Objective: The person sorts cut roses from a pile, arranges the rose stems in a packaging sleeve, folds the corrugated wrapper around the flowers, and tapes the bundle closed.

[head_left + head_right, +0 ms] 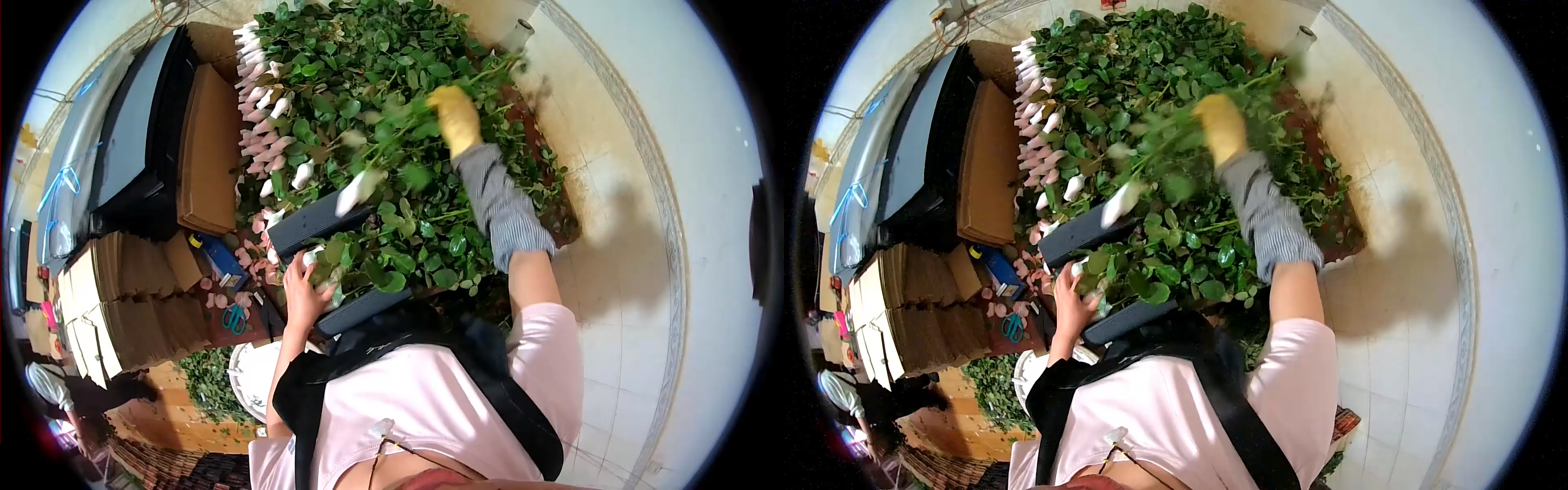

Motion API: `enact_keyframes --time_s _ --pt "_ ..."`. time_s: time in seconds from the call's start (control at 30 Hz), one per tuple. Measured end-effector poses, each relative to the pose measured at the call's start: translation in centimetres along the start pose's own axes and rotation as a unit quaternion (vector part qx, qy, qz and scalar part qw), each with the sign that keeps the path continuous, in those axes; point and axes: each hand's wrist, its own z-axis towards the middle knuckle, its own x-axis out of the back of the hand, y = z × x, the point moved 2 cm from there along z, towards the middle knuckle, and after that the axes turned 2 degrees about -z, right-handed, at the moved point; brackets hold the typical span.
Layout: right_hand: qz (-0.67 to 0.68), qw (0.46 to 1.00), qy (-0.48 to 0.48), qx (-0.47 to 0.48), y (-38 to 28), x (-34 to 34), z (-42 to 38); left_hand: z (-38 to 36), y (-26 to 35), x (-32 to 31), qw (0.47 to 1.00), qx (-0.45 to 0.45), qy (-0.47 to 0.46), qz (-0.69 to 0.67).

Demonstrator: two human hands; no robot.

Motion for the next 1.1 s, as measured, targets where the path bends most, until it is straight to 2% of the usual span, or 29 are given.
enact_keyframes --time_s 0.03,0.07,0.13,0.17,0.23,0.3,0.4,0.43,0.47,0.5,0.57,0.6,0.63,0.67,0.7,0.77,0.8,0.87,0.93,0.97,1.0,1.03,1.1 --pt "-0.166 0.986 -0.003 -0.029 4.4 0.1 0.1 0.0 0.0 0.0 1.000 -0.003 0.005 0.003" --pt "-0.197 0.977 0.029 -0.078 5.0 2.5 1.1 -0.2 -0.1 0.1 1.000 -0.004 0.010 0.003" --pt "-0.231 0.960 0.155 -0.029 2.5 8.1 4.7 0.1 0.3 0.1 1.000 0.004 0.014 -0.003" --pt "-0.271 0.938 0.206 -0.069 3.1 9.4 5.4 -0.1 0.4 0.2 1.000 0.004 0.013 0.000" --pt "-0.296 0.931 0.215 0.014 0.3 14.5 8.1 -0.2 0.4 0.2 1.000 0.002 0.006 0.013" --pt "-0.322 0.940 0.095 0.065 -0.5 17.1 9.6 0.1 0.9 0.6 1.000 -0.008 0.013 0.012" --pt "-0.241 0.956 -0.100 0.135 -7.1 18.8 8.1 -0.2 0.5 0.0 0.998 0.019 0.038 -0.040" --pt "-0.186 0.969 -0.096 0.130 -6.1 18.2 5.4 -0.3 0.1 -0.1 0.997 0.026 0.043 -0.060" --pt "-0.133 0.972 -0.127 0.149 -9.1 18.1 4.5 -0.3 0.0 -0.2 0.998 0.000 0.058 -0.037" --pt "-0.140 0.978 -0.150 0.032 -9.8 17.3 1.3 -0.4 -0.2 0.0 1.000 -0.001 0.027 -0.012" --pt "-0.089 0.962 -0.258 -0.009 -11.0 14.5 -3.7 0.3 0.7 1.6 0.997 0.050 -0.019 -0.055" --pt "-0.149 0.932 -0.294 0.151 -13.9 13.7 -3.6 0.3 0.5 1.4 0.999 0.019 -0.013 -0.028" --pt "-0.151 0.929 -0.318 0.115 -14.7 11.4 -6.1 0.2 0.4 1.3 1.000 -0.017 -0.008 -0.001" --pt "-0.157 0.935 -0.289 0.131 -15.2 9.4 -8.8 0.6 1.6 2.0 0.998 0.024 0.009 -0.061" --pt "-0.186 0.918 -0.338 0.091 -15.0 7.8 -11.7 0.7 1.4 1.8 0.996 0.052 0.017 -0.063" --pt "-0.201 0.898 -0.390 0.034 -15.0 6.3 -15.2 0.1 0.2 0.8 0.997 -0.071 0.026 0.024" --pt "-0.203 0.895 -0.398 0.006 -15.6 6.4 -15.4 0.2 0.6 1.1 0.997 -0.077 0.019 0.026" --pt "-0.229 0.893 -0.385 -0.029 -16.5 7.0 -15.3 0.5 1.4 1.5 1.000 0.007 -0.015 0.007" --pt "-0.277 0.880 -0.379 -0.071 -17.8 7.0 -14.4 0.3 0.9 1.2 0.999 -0.025 -0.006 0.023" --pt "-0.275 0.902 -0.325 -0.071 -18.2 7.0 -14.4 0.4 0.7 1.0 0.998 -0.051 0.013 0.036" --pt "-0.269 0.911 -0.302 -0.082 -17.4 5.9 -15.7 0.5 0.7 1.0 0.999 -0.048 0.025 0.007" --pt "-0.284 0.895 -0.329 -0.096 -17.3 4.9 -16.8 0.4 0.5 0.7 0.998 -0.055 0.024 0.027" --pt "-0.227 0.934 -0.248 -0.124 -16.2 2.0 -21.3 0.8 1.5 1.2 0.999 -0.016 -0.023 0.018"
